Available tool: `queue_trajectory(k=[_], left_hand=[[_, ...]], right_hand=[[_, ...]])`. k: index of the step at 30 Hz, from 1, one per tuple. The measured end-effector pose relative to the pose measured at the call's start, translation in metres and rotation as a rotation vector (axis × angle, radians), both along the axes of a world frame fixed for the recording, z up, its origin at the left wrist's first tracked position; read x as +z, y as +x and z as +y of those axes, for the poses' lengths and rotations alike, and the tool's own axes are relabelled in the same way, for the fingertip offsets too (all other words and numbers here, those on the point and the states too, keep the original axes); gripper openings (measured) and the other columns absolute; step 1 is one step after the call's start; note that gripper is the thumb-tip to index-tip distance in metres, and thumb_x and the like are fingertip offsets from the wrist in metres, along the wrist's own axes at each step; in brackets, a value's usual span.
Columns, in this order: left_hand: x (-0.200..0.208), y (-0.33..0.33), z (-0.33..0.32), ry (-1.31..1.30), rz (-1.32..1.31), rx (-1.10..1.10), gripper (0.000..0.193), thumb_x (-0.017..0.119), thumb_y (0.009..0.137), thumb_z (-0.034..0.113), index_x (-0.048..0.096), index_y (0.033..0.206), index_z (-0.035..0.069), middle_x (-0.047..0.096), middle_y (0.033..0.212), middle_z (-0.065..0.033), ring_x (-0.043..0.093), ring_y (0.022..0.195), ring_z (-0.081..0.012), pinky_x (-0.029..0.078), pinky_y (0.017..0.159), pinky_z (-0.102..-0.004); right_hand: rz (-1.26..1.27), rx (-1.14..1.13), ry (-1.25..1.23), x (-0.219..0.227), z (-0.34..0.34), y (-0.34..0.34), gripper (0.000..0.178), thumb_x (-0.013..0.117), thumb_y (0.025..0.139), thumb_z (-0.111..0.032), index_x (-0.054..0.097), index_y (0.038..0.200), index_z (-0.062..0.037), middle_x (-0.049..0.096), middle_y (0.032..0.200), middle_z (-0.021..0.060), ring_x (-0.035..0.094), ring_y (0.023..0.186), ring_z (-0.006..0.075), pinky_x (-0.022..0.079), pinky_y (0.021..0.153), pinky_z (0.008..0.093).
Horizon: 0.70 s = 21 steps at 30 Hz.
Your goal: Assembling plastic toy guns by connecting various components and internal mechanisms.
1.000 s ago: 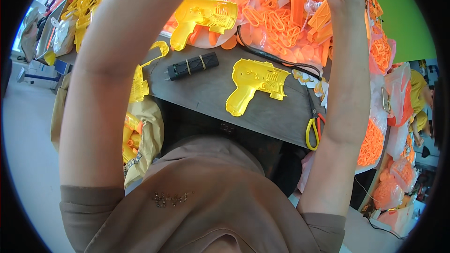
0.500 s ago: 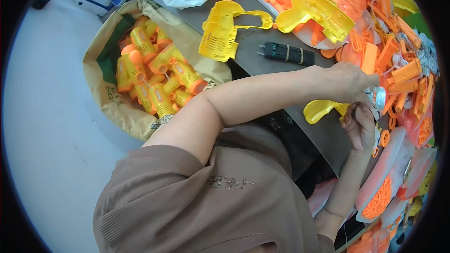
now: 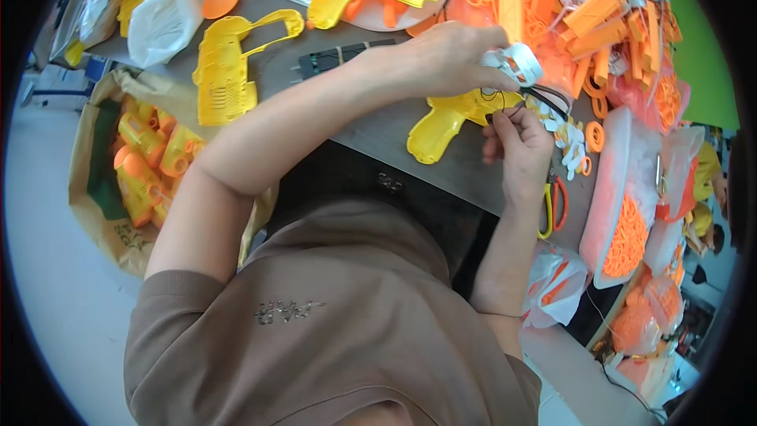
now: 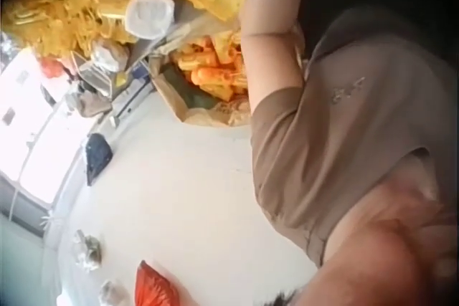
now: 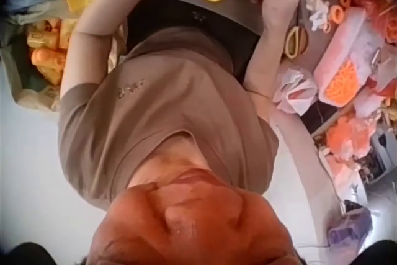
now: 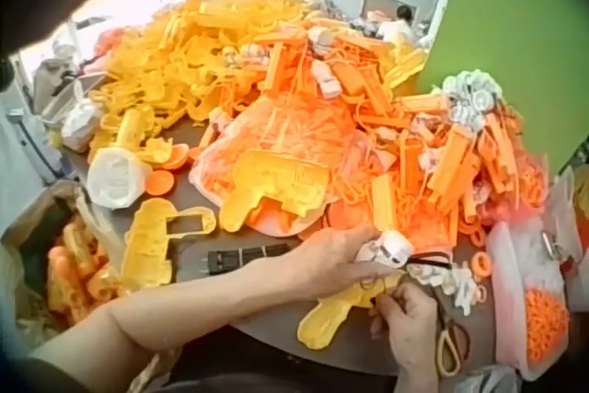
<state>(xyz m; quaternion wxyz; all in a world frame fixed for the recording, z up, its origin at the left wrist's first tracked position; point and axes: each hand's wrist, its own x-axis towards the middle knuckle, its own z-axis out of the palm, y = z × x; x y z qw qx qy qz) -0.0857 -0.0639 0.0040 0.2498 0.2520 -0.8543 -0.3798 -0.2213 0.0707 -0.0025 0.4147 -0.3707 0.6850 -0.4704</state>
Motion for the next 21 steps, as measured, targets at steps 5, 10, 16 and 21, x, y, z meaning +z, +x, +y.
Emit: queue_trajectory(k=[5,10,16,21], left_hand=[[-0.021,-0.007,0.022,0.064,0.151,0.152,0.051,0.070,0.081,0.038,0.051,0.111,0.001,0.057,0.065,-0.0112,0.056,0.057,-0.0206,0.044,0.053,-0.0324],[-0.027,-0.010,0.033,-0.016,0.224,0.177,0.050,0.070,0.083,0.036,0.049,0.111,-0.001,0.056,0.064,-0.0112,0.056,0.055,-0.0168,0.044,0.050,-0.0312],[-0.015,-0.008,0.027,0.248,0.208,0.210,0.048,0.070,0.082,0.036,0.051,0.101,-0.003,0.064,0.075,-0.0194,0.067,0.071,-0.0303,0.051,0.059,-0.0376],[-0.025,-0.012,0.027,0.132,0.239,0.233,0.046,0.069,0.084,0.034,0.050,0.105,-0.002,0.055,0.058,-0.0080,0.050,0.053,-0.0088,0.041,0.047,-0.0276]], right_hand=[[0.157,-0.227,-0.123,-0.020,0.002,0.012,0.013,0.058,0.091,-0.013,0.057,0.087,-0.0008,0.055,0.065,0.0023,0.049,0.049,0.0070,0.040,0.044,0.0206],[0.221,-0.359,-0.214,-0.028,-0.005,0.014,0.015,0.060,0.089,-0.013,0.059,0.082,0.0001,0.052,0.063,0.0000,0.044,0.050,0.0052,0.036,0.044,0.0202],[0.307,-0.363,-0.225,-0.030,-0.014,0.016,0.016,0.062,0.088,-0.009,0.055,0.080,0.0038,0.055,0.067,0.0024,0.048,0.061,0.0088,0.041,0.056,0.0253],[0.541,-0.349,-0.310,-0.044,-0.010,0.021,0.016,0.062,0.087,-0.008,0.055,0.079,0.0036,0.056,0.068,0.0036,0.048,0.061,0.0082,0.042,0.056,0.0253]])
